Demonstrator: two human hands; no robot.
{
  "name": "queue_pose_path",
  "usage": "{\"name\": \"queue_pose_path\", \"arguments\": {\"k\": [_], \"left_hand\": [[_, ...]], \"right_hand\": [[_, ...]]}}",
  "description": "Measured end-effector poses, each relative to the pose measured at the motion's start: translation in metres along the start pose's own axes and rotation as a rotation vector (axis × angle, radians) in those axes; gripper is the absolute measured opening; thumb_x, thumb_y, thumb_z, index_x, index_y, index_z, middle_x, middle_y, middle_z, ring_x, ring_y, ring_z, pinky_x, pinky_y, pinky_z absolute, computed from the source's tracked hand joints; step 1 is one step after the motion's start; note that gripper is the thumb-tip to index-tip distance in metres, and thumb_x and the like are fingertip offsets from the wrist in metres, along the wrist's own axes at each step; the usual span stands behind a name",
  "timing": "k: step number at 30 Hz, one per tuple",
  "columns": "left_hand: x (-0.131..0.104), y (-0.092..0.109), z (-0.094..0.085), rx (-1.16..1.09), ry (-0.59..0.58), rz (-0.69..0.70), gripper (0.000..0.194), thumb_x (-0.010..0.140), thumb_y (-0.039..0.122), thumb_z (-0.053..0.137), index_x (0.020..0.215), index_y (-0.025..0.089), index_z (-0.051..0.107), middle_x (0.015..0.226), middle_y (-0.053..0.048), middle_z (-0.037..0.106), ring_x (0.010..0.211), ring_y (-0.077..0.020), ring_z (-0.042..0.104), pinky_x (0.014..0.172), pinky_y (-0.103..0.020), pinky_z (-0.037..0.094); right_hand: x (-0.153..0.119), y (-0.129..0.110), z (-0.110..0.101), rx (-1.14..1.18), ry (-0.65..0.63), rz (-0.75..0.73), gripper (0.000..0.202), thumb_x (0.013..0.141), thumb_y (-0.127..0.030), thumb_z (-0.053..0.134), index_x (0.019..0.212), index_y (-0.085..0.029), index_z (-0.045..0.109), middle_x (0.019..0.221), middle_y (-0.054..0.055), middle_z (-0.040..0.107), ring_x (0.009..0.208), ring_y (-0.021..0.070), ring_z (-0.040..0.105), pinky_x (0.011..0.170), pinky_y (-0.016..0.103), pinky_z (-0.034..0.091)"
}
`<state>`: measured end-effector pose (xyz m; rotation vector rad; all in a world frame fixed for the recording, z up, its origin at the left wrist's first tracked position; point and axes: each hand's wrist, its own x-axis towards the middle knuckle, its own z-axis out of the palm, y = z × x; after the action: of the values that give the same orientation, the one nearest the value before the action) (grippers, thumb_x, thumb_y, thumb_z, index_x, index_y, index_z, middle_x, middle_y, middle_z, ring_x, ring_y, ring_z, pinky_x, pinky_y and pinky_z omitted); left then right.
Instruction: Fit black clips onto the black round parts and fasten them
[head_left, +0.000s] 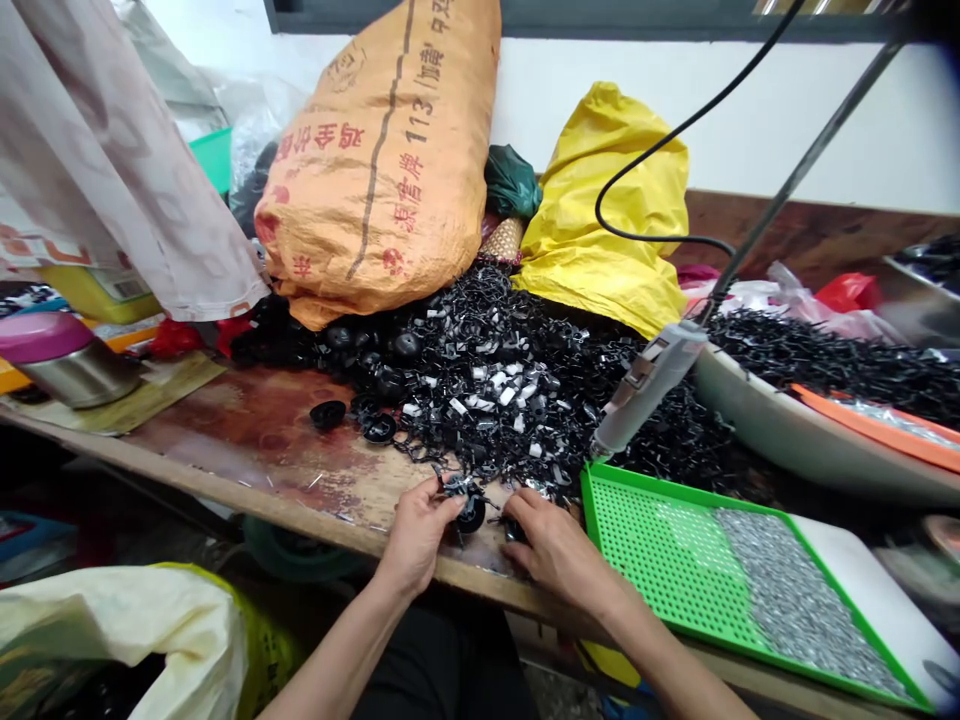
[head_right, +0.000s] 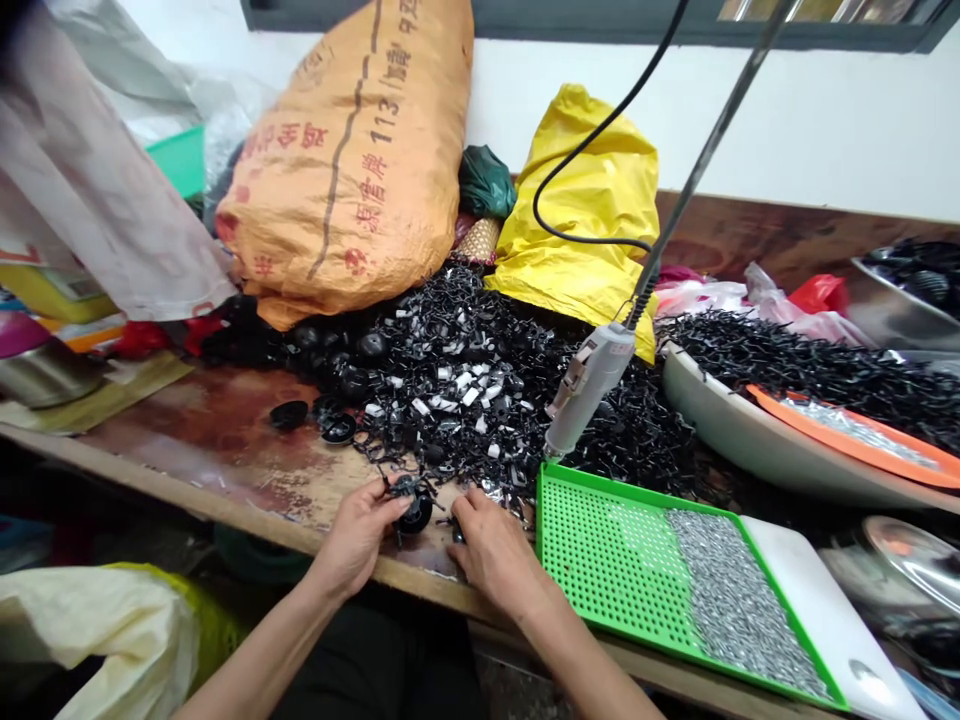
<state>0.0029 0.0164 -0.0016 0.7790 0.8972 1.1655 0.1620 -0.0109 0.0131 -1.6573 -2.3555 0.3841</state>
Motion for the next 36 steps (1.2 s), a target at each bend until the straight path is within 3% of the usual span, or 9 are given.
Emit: {"name": "queue_pose_path", "arguments": {"k": [3,5,7,10,17,22,29,33,36], "left_hand": [[-0.005,0.004,-0.001,0.02,-0.053,-0.065,0.022,0.06,0.015,0.061,0.082,0.012,0.062,0.074,-0.002,0.064,0.066,-0.0118,0.054,0.066,-0.023,0.04],[-0.009,0.006,0.0,0.028,-0.078,-0.122,0.023,0.06,0.015,0.061,0.083,0.013,0.062,0.073,-0.003,0.064,0.064,-0.0123,0.054,0.064,-0.024,0.04],[-0.014,0.009,0.004,0.027,-0.085,-0.149,0.025,0.058,0.013,0.063,0.083,0.013,0.062,0.071,-0.002,0.064,0.061,-0.012,0.054,0.062,-0.023,0.04],[-0.02,0.011,0.014,0.027,-0.127,-0.147,0.022,0.054,0.01,0.064,0.076,0.012,0.064,0.068,-0.002,0.064,0.062,-0.0118,0.053,0.062,-0.021,0.039],[-0.03,0.017,0.029,0.087,-0.215,-0.19,0.026,0.055,0.006,0.059,0.079,0.013,0.066,0.067,-0.002,0.064,0.066,-0.0151,0.055,0.063,-0.023,0.039],[-0.035,0.018,0.031,0.045,-0.329,-0.21,0.037,0.057,0.001,0.052,0.09,0.015,0.062,0.08,-0.003,0.064,0.077,-0.0154,0.054,0.066,-0.022,0.038],[-0.035,0.005,0.037,-0.076,-0.145,-0.271,0.022,0.051,0.003,0.06,0.071,0.012,0.064,0.067,-0.003,0.062,0.066,-0.0132,0.052,0.062,-0.022,0.037],[-0.033,0.005,0.033,-0.13,-0.14,-0.275,0.022,0.051,0.003,0.061,0.07,0.012,0.064,0.065,-0.002,0.06,0.063,-0.0117,0.051,0.062,-0.022,0.038],[-0.03,0.007,0.026,-0.094,-0.164,-0.165,0.025,0.054,0.005,0.061,0.076,0.016,0.064,0.072,-0.001,0.059,0.07,-0.0133,0.052,0.067,-0.023,0.038]], "right_hand": [[-0.004,0.001,-0.002,0.019,0.132,0.08,0.016,0.066,-0.017,0.054,0.082,-0.019,0.051,0.079,0.004,0.055,0.07,0.0181,0.055,0.059,0.028,0.042],[-0.008,0.001,-0.006,0.145,0.299,0.119,0.022,0.068,-0.022,0.055,0.089,-0.018,0.05,0.079,0.004,0.057,0.068,0.0171,0.055,0.058,0.028,0.043],[-0.011,-0.002,-0.01,0.317,0.397,0.067,0.032,0.068,-0.028,0.057,0.097,-0.018,0.047,0.082,0.004,0.058,0.069,0.0156,0.055,0.06,0.028,0.046],[-0.014,-0.006,-0.011,0.429,0.389,-0.134,0.042,0.063,-0.036,0.063,0.098,-0.019,0.047,0.084,0.004,0.058,0.073,0.0153,0.055,0.063,0.027,0.047],[-0.018,-0.003,0.0,0.185,0.521,-0.319,0.05,0.066,-0.046,0.057,0.103,-0.016,0.043,0.086,0.01,0.06,0.079,0.0214,0.057,0.066,0.034,0.047],[-0.025,-0.004,-0.001,0.159,0.506,-0.295,0.044,0.07,-0.041,0.056,0.103,-0.015,0.043,0.088,0.01,0.061,0.079,0.0203,0.058,0.065,0.032,0.048],[-0.031,-0.009,0.019,0.202,0.565,-0.209,0.041,0.072,-0.027,0.055,0.108,-0.015,0.041,0.094,0.011,0.06,0.086,0.0212,0.057,0.072,0.036,0.049],[-0.033,-0.014,0.02,0.246,0.579,-0.228,0.043,0.071,-0.021,0.056,0.111,-0.017,0.039,0.101,0.012,0.057,0.091,0.0216,0.056,0.075,0.037,0.048],[-0.034,-0.017,0.011,0.366,0.637,-0.181,0.039,0.069,-0.02,0.058,0.105,-0.019,0.042,0.109,0.013,0.052,0.099,0.0237,0.051,0.079,0.039,0.046]]}}
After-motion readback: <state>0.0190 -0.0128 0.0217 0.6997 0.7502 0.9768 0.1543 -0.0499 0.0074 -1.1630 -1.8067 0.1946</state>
